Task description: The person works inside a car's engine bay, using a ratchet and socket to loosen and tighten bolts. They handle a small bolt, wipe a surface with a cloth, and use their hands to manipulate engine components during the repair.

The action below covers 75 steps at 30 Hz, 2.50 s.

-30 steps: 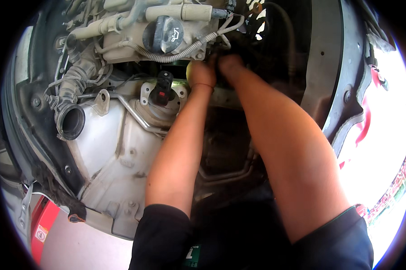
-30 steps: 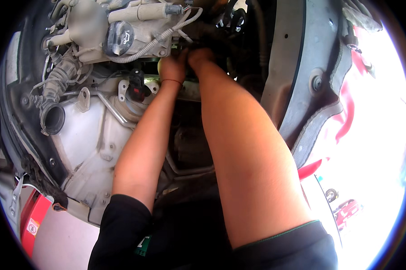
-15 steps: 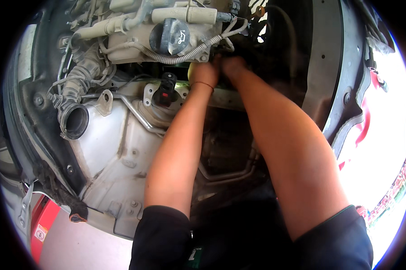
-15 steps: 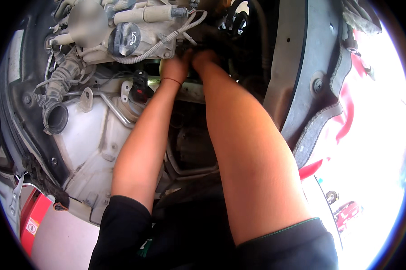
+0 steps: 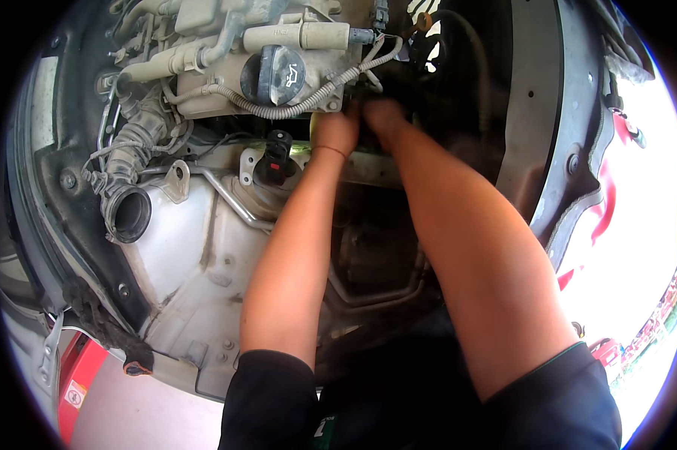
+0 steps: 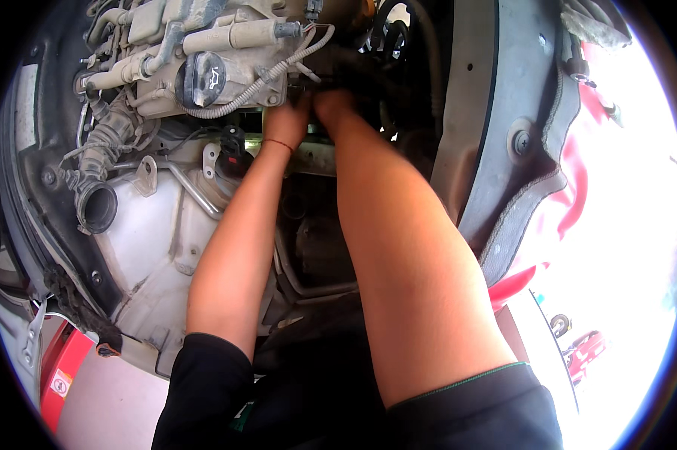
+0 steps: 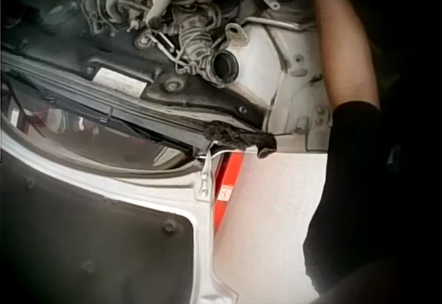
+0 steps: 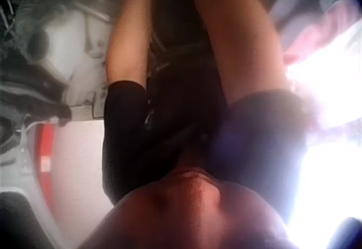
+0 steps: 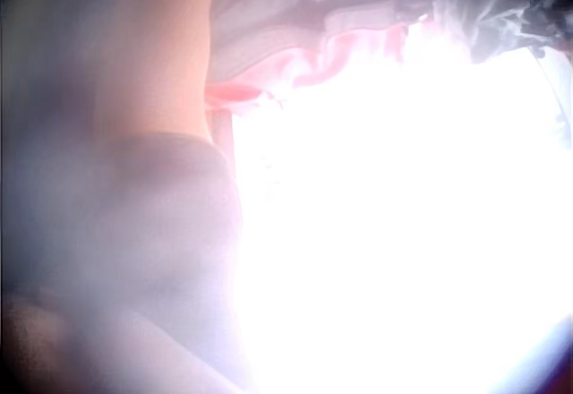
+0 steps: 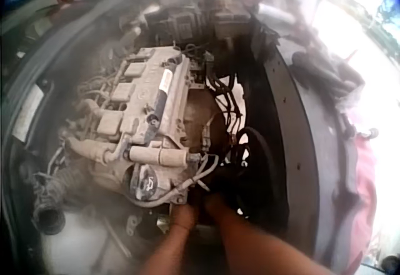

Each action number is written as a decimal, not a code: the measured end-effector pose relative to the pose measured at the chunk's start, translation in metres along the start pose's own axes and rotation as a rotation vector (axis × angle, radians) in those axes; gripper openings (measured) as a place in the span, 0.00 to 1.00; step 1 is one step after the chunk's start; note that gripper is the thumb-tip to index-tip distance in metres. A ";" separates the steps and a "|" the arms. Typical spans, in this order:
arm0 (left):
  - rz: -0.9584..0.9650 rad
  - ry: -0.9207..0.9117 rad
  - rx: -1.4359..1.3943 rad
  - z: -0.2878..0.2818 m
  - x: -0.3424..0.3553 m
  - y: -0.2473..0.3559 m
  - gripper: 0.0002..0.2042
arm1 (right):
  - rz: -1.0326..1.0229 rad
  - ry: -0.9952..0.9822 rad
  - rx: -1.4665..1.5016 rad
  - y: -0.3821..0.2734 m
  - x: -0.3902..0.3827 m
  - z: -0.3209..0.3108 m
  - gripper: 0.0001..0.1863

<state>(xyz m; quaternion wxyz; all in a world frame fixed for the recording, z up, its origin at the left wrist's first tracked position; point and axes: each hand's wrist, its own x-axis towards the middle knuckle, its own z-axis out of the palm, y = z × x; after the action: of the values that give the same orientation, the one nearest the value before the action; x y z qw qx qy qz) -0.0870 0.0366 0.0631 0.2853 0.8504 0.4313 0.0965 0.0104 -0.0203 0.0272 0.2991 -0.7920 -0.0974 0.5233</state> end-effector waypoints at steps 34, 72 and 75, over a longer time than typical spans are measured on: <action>-0.145 -0.172 0.039 0.005 0.004 0.025 0.23 | 0.210 0.064 -0.459 0.058 0.062 -0.010 0.19; -0.281 -0.266 0.105 -0.034 -0.008 0.018 0.22 | -0.267 0.019 -1.101 0.042 0.025 0.004 0.20; -0.157 -0.358 -0.025 -0.001 0.020 0.084 0.22 | -0.150 0.378 0.255 0.192 0.160 -0.052 0.13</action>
<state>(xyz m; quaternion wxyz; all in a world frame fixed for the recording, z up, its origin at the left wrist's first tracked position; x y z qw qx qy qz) -0.0184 0.0139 0.1098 0.3748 0.8141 0.4374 -0.0737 0.0954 -0.1191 -0.1922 0.4478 -0.8222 -0.0313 0.3500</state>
